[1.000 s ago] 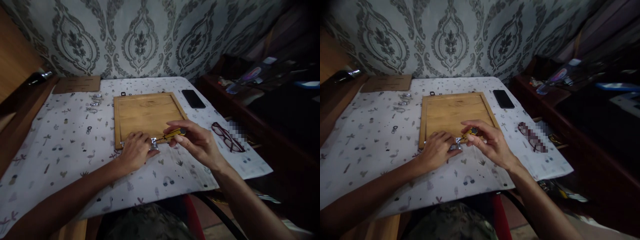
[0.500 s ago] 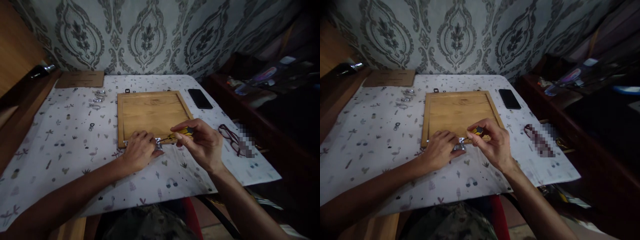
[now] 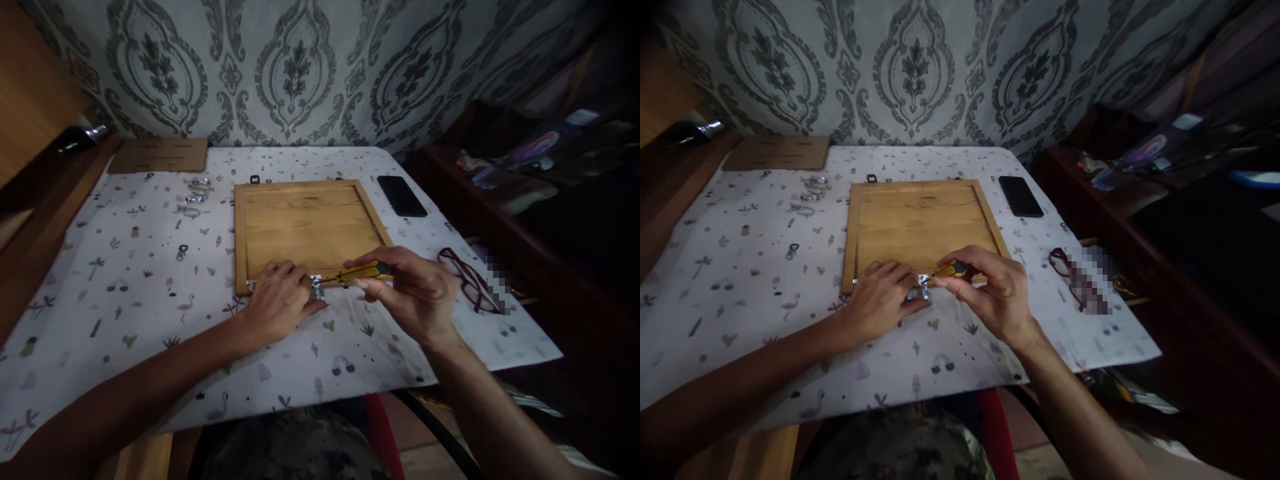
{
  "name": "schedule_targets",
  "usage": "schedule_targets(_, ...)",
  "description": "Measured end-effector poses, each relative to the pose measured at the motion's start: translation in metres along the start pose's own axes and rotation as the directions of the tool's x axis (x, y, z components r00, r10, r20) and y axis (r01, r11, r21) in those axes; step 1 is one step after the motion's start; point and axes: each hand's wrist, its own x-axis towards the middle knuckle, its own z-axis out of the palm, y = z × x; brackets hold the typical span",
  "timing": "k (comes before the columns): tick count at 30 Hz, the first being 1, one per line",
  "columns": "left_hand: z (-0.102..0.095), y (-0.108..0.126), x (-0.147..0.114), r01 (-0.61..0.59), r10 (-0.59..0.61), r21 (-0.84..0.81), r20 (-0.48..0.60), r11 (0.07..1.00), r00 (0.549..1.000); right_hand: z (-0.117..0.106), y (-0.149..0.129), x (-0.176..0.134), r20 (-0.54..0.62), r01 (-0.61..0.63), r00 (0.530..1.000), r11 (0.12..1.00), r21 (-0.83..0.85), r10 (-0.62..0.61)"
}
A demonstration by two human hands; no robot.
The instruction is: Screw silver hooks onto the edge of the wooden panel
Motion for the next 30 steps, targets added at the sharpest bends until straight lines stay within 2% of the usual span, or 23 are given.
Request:
schedule_targets(3,0.001,-0.001,0.000,-0.004,0.004,0.004,-0.004,1.000,1.000,0.005,-0.005,0.000,-0.021,0.004,1.000,0.999,-0.047,-0.005)
schedule_targets(7,0.000,-0.001,0.000,-0.008,0.008,0.006,-0.003,1.000,1.000,0.000,-0.009,0.003,0.115,-0.086,0.991,0.990,0.109,0.074)
schedule_targets(10,-0.001,-0.001,0.001,-0.004,0.004,0.013,0.004,1.000,1.000,-0.006,-0.005,0.003,0.231,-0.123,0.971,0.964,0.236,0.067)
schedule_targets(13,-0.002,0.000,0.001,0.002,-0.002,0.016,0.003,1.000,1.000,-0.008,-0.001,0.002,0.288,-0.121,0.957,0.961,0.250,0.046)
schedule_targets(15,-0.001,0.000,0.001,0.001,-0.002,0.016,0.006,1.000,1.000,-0.004,0.000,0.002,0.245,-0.098,0.968,0.977,0.189,0.050)
schedule_targets(19,0.001,-0.001,0.001,-0.008,0.008,0.018,0.005,1.000,1.000,0.010,-0.004,0.002,0.025,-0.013,1.000,1.000,0.010,0.013)
schedule_targets(21,0.002,-0.001,0.000,-0.008,0.008,0.024,0.000,1.000,1.000,0.014,-0.006,0.004,-0.013,-0.006,1.000,1.000,-0.009,0.006)
schedule_targets(26,-0.001,0.001,0.001,-0.004,0.004,0.033,-0.003,0.999,1.000,0.008,-0.009,0.006,0.088,-0.111,0.991,0.985,0.134,0.099)
schedule_targets(30,-0.003,0.001,0.001,-0.007,0.007,0.024,0.007,1.000,1.000,-0.002,-0.007,0.005,0.180,-0.139,0.979,0.957,0.253,0.095)
